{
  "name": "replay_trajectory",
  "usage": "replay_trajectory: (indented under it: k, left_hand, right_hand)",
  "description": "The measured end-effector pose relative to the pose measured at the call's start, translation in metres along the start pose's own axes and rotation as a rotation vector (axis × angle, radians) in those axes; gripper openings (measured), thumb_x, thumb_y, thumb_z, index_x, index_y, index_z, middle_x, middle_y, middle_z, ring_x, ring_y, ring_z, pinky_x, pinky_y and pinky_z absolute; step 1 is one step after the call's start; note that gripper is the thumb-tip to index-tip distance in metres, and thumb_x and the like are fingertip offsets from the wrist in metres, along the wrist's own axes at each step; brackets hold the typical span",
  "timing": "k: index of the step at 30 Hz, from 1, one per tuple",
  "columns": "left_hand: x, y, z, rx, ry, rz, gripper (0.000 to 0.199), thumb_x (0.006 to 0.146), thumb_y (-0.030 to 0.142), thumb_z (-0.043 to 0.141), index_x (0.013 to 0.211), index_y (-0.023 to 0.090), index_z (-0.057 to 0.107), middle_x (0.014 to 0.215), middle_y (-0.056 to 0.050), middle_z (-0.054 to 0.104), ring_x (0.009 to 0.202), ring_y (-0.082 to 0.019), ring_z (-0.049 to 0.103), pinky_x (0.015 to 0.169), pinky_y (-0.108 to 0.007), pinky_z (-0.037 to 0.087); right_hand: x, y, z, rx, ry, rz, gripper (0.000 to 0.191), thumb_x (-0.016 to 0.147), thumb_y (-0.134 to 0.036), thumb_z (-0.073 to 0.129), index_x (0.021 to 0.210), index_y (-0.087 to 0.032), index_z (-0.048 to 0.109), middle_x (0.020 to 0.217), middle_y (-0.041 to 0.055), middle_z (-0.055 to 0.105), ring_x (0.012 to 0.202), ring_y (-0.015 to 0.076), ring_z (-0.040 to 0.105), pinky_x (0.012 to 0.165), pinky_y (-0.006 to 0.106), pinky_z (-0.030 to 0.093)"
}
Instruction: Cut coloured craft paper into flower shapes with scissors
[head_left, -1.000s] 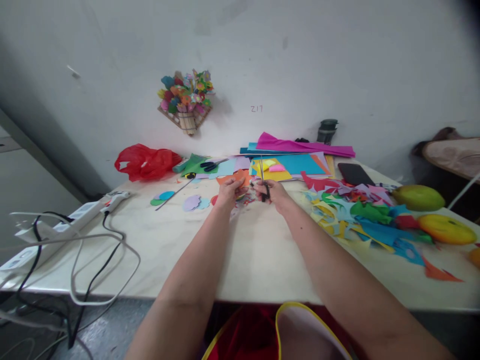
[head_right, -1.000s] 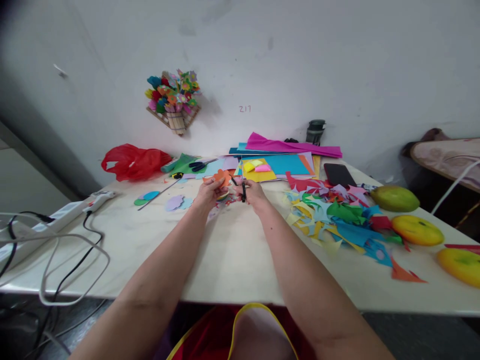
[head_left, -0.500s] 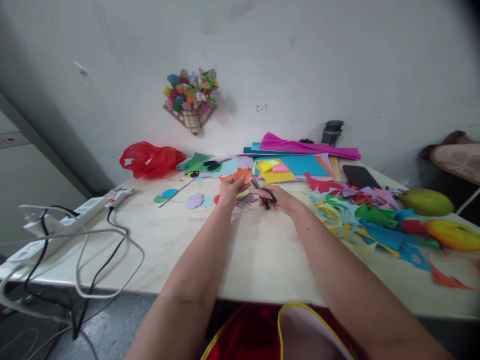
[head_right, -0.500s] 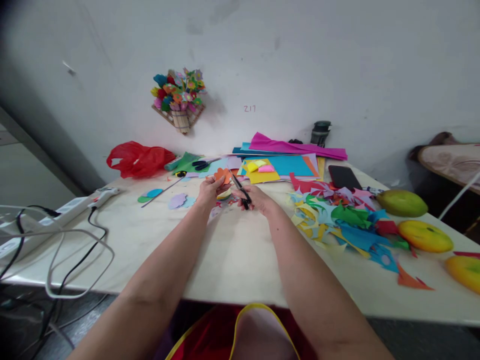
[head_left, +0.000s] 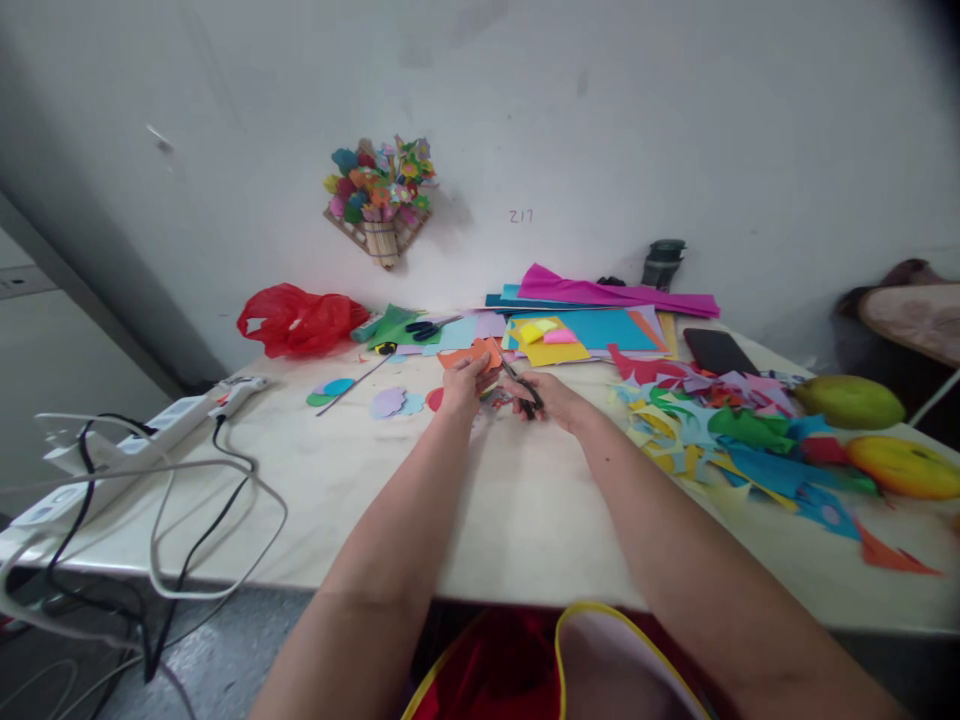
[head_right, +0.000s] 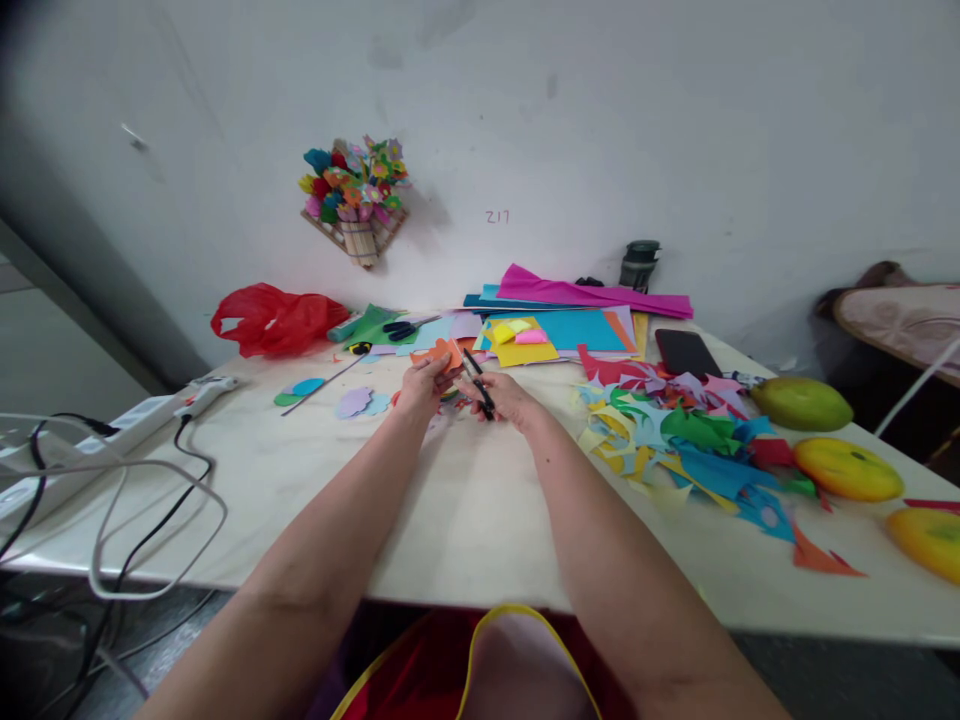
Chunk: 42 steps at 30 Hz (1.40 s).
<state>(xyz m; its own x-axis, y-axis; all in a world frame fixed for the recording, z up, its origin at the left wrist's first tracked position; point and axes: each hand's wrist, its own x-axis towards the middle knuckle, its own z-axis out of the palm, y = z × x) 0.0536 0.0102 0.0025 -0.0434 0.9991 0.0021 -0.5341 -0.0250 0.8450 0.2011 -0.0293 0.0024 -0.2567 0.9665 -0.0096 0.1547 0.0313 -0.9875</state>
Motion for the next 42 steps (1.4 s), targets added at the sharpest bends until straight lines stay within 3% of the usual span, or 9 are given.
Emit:
replay_trajectory:
  k: [13,24,31,42]
  left_hand:
    - [-0.0013,-0.0028,0.0074,-0.055,0.075,0.02,0.032,0.054,0.022,0.085,0.068,0.016,0.057,0.063,-0.001,0.065,0.058,-0.014,0.066,0.061,-0.025,0.052]
    - [-0.0021,-0.0028,0.0079,-0.051,0.091,0.021,0.033,0.057,0.019,0.082,0.066,0.017,0.051,0.062,0.0,0.064,0.057,-0.014,0.066,0.064,-0.026,0.053]
    - [-0.0008,-0.0031,0.0068,-0.042,0.08,0.023,0.034,0.058,0.02,0.082,0.066,0.017,0.05,0.063,0.001,0.062,0.061,-0.016,0.068,0.07,-0.029,0.054]
    - [0.0033,-0.005,0.004,-0.029,0.064,0.027,0.032,0.058,0.023,0.082,0.068,0.016,0.053,0.063,0.0,0.063,0.063,-0.016,0.068,0.073,-0.031,0.055]
  right_hand:
    - [-0.0013,-0.0041,0.0054,0.034,0.052,0.008,0.03,0.079,-0.043,0.07,0.079,-0.016,0.058,0.054,-0.0006,0.06,0.039,0.0065,0.05,0.03,0.014,0.026]
    - [-0.0025,-0.0073,0.0083,0.033,0.086,0.025,0.021,0.079,-0.033,0.069,0.079,-0.015,0.059,0.052,-0.0009,0.057,0.038,0.0066,0.047,0.03,0.016,0.023]
    - [-0.0014,-0.0073,0.0087,0.038,0.104,0.054,0.023,0.08,-0.037,0.068,0.075,-0.017,0.059,0.05,-0.0012,0.055,0.037,0.0073,0.046,0.031,0.018,0.021]
    - [-0.0006,-0.0072,0.0086,0.037,0.109,0.044,0.024,0.072,-0.035,0.074,0.072,-0.017,0.057,0.048,-0.0037,0.053,0.037,0.0058,0.043,0.034,0.017,0.028]
